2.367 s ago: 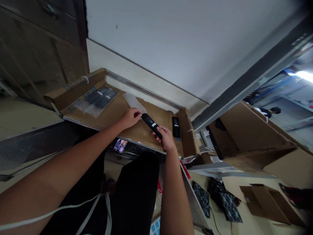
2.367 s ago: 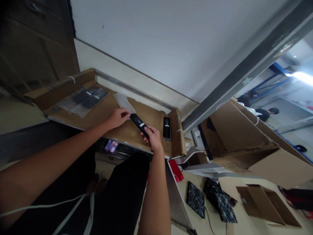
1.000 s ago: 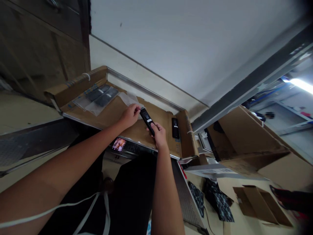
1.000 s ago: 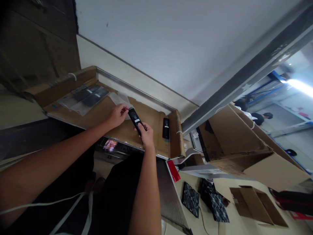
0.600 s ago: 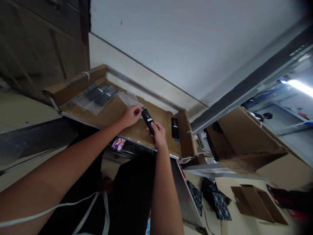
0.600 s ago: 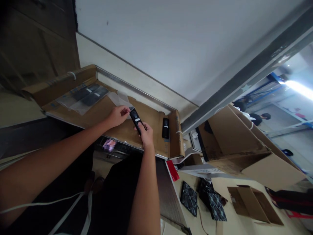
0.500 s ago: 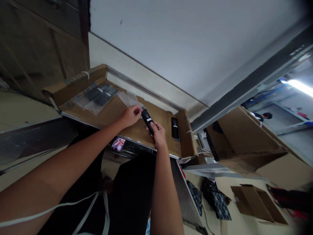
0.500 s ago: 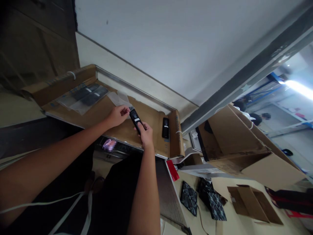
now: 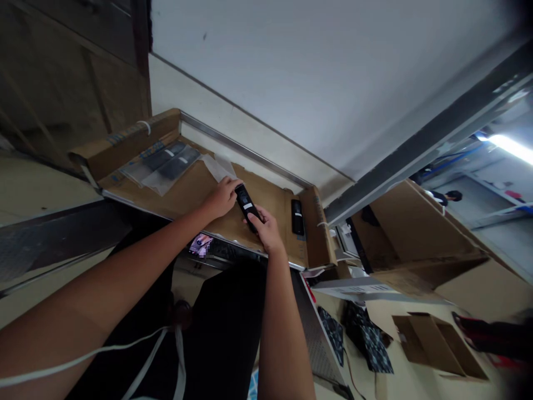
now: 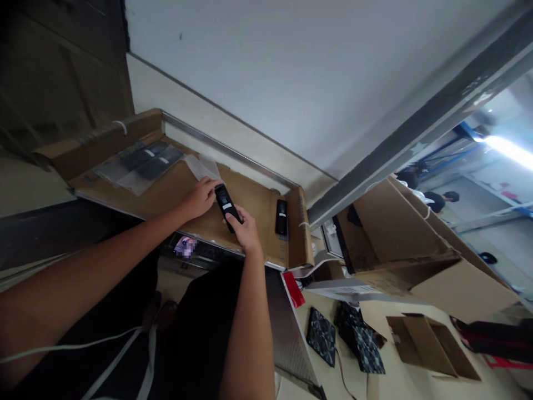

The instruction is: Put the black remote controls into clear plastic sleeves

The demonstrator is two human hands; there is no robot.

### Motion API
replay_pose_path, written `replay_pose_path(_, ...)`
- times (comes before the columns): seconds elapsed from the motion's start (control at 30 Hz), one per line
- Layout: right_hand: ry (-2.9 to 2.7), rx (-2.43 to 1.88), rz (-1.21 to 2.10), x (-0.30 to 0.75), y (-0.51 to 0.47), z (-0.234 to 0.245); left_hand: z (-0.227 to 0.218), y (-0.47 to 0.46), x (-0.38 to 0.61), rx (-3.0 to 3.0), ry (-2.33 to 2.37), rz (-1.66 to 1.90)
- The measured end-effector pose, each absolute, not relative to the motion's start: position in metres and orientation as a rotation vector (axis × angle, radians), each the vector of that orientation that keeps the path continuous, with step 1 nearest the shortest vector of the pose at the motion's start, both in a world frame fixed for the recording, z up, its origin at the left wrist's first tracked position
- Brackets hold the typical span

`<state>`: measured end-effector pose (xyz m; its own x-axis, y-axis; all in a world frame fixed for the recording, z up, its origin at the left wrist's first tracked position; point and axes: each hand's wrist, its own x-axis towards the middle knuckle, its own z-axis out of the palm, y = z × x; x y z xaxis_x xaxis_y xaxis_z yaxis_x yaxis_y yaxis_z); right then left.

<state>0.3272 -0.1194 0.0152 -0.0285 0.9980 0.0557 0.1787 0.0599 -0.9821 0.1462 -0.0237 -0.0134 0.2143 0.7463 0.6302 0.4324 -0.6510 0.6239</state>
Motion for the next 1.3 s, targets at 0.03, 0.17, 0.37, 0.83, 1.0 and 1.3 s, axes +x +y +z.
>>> replay_pose_path(0.03,-1.393,-1.281,1.107,0.328,-0.119,0.015,-0.013,-0.024,0.147,2.199,1.098,1.392)
replay_pose_path(0.17,-1.39,-1.241,1.13,0.329,-0.116,0.012,-0.012,-0.026,0.147,2.246,1.006,1.386)
replay_pose_path(0.37,-1.376,-1.174,1.116,0.322,-0.108,0.006,-0.009,-0.028,0.147,2.272,0.867,1.409)
replay_pose_path(0.83,-1.391,-1.231,1.178,0.314,-0.098,0.009,-0.005,-0.032,0.149,2.241,0.803,1.402)
replay_pose_path(1.0,-1.376,-1.214,1.169,0.313,-0.1,0.007,-0.005,-0.034,0.149,2.205,0.814,1.379)
replay_pose_path(1.3,-1.362,-1.238,1.117,0.312,-0.098,0.005,-0.005,-0.034,0.149,2.192,0.808,1.38)
